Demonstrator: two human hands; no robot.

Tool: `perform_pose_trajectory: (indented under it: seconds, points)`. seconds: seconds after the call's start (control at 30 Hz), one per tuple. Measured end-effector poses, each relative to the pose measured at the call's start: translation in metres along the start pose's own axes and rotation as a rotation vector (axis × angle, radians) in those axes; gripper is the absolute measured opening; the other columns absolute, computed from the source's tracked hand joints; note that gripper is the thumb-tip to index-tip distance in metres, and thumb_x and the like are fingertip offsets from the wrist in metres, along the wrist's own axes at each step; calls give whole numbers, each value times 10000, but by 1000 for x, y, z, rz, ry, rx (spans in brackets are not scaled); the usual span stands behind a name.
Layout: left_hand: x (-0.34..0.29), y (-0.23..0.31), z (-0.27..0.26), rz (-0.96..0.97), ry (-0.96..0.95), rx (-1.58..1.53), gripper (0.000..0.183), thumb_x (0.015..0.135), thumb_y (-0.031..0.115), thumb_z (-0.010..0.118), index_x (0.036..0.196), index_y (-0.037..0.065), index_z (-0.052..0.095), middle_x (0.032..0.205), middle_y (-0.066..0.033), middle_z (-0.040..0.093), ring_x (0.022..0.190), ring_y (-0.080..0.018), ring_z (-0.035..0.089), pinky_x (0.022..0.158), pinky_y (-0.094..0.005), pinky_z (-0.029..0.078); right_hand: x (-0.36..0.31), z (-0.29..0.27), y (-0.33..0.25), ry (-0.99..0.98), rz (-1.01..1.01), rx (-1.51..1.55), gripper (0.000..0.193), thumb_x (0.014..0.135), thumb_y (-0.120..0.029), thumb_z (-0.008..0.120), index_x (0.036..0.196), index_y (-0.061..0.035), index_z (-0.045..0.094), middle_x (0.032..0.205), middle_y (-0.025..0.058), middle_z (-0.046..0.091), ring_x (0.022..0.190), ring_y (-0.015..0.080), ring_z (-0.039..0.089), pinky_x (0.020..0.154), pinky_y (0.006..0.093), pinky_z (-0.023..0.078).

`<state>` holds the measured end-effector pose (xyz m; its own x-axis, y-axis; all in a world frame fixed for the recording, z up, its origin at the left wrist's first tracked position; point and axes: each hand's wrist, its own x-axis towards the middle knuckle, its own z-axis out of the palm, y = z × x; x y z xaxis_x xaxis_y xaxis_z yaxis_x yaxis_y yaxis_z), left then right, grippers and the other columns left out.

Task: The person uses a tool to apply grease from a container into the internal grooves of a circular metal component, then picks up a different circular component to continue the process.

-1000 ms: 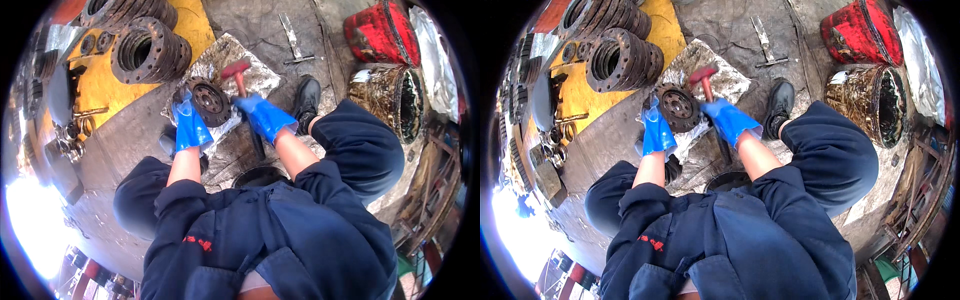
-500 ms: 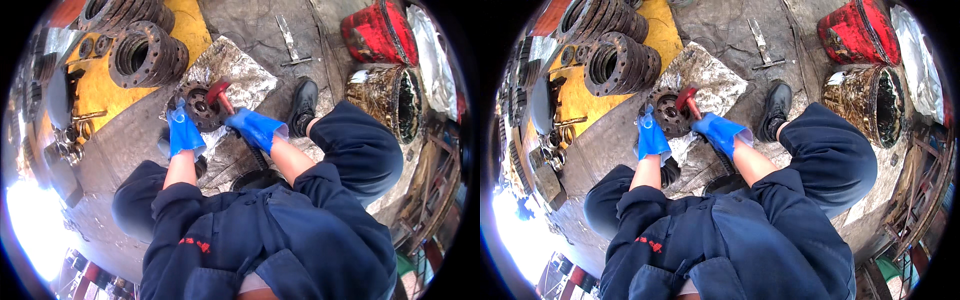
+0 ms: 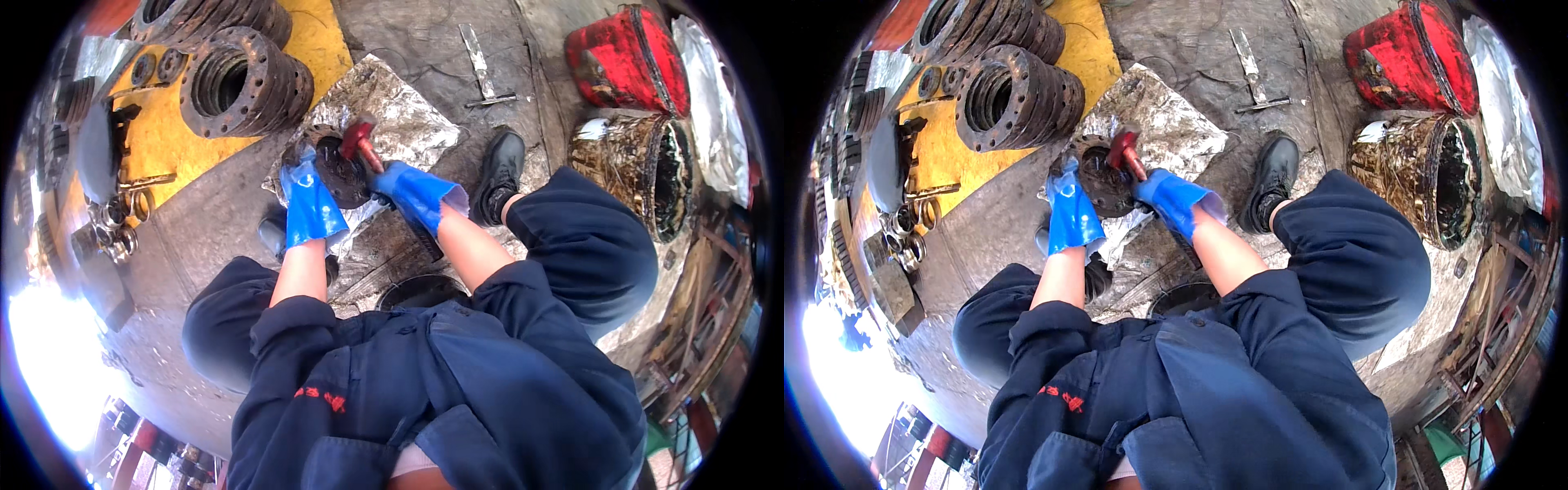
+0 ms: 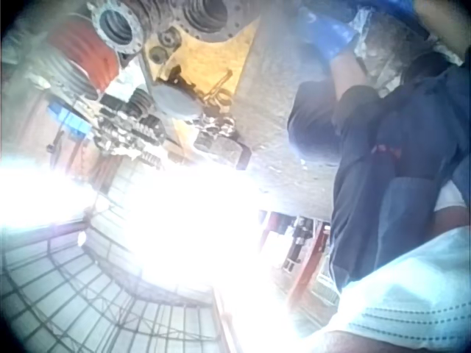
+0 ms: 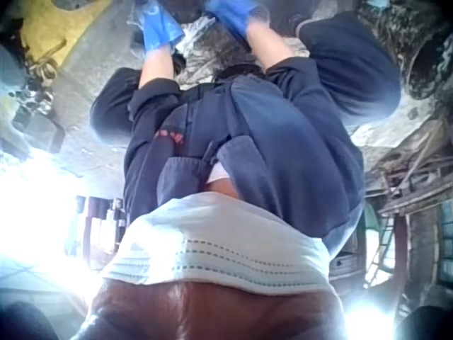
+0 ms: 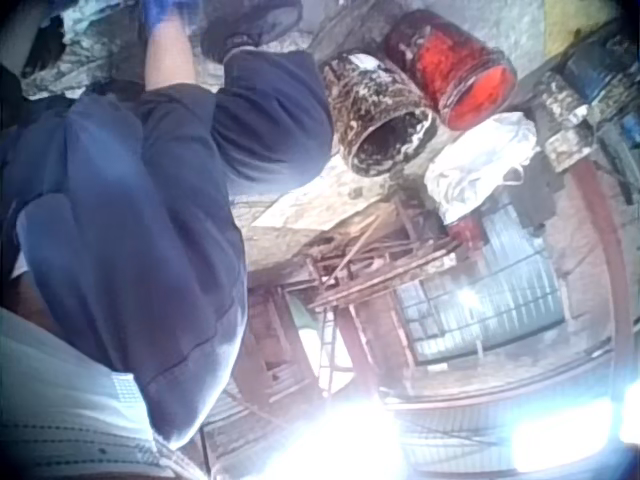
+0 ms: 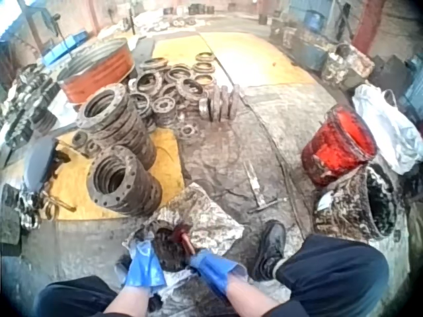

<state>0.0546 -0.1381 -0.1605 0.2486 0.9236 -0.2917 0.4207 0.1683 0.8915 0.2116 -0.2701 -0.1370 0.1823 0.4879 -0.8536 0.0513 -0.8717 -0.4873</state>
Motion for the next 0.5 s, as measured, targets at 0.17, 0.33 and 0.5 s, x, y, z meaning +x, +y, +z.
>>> perform_pose_trajectory:
  seconds: [0.17,0.33,0.5]
  points:
    - [-2,2,3,-17,1,0,486,884,264,762,1282,26,617,1142,-120,704,876,-207,665,747,-320,553,6,-11,33,121,-2,450,365,843,-328,697,1002,0,689,789,111,702,623,187,633,576,352,485]
    - [-2,8,7,-32,-11,-13,483,885,264,763,1278,24,619,1135,-118,706,867,-203,665,741,-315,553,38,-30,78,231,-106,894,435,848,-324,732,1110,3,617,838,134,701,698,231,676,639,378,533]
    - [5,8,4,-60,4,-22,479,886,265,763,1274,22,621,1127,-115,708,859,-199,665,736,-311,552,29,-39,43,687,196,-310,592,839,-453,723,1248,-46,590,1172,190,686,1064,349,690,874,447,559]
